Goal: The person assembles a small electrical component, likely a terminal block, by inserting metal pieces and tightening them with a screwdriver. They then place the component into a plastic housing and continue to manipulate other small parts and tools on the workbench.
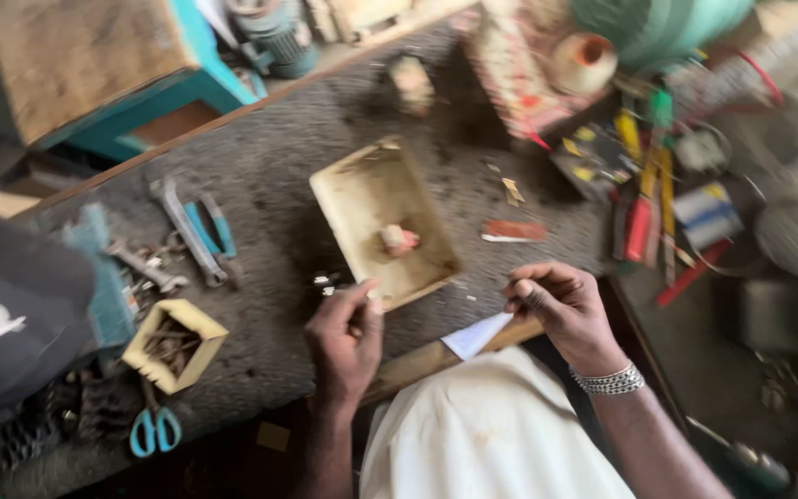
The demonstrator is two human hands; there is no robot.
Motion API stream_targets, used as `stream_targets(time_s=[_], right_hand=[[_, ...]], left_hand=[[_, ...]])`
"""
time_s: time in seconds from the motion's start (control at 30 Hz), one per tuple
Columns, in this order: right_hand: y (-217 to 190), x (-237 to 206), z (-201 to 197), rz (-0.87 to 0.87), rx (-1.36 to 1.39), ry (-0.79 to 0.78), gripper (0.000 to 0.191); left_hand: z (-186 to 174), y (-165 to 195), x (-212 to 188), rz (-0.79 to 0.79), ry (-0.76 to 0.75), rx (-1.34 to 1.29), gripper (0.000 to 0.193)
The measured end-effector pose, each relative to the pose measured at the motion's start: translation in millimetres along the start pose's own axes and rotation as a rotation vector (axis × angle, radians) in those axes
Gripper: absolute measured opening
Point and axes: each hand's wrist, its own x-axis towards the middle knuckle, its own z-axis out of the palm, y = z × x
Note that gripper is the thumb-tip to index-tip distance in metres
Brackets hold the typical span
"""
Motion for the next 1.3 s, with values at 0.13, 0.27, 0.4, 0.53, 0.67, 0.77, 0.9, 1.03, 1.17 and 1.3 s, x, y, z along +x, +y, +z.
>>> stream_targets(time_s=[0.13,0.27,0.4,0.53,0.67,0.77,0.9,1.03,1.17,1.3], right_hand=[[27,29,30,0.005,0.348,0.008,0.008],[24,58,27,-0.092,0.442,-0.049,0.011],[3,68,21,-0.034,0.243,-0.005,0.045],[-10,97,30,-0.109,-1.312,-0.001,0.021],[-8,137,44,-0.511,-1.511,-0.234,0.007],[-2,155,47,-0.552,-1.542,-0.257,0.015],[-6,162,39,-0.574,-1.493,-0.264,0.018],[-23,151,32,-0.628,-1.241,-0.263,0.024],[-38,134,47,-0.521,-1.104,-0.266,0.019],[-44,121,63,-0.49,-0.985,-0.342,0.02]], left_hand=[[-66,-37,14,-0.07,0.079,0.083,0.034],[-94,-59,23,0.116,-0.158,0.145,0.083],[-86,-71,29,0.043,-0.422,0.189,0.118],[-62,-75,27,0.034,-0.331,0.262,0.108],[-42,-74,16,0.025,-0.132,0.241,0.09],[-30,-74,5,-0.013,0.053,0.267,0.076],[-25,-76,-4,-0.153,0.233,0.307,0.064],[-27,-73,0,-0.073,0.346,0.121,0.05],[-26,-60,37,0.002,0.328,-0.059,0.054],[-21,-38,87,0.093,0.212,0.127,0.055]])
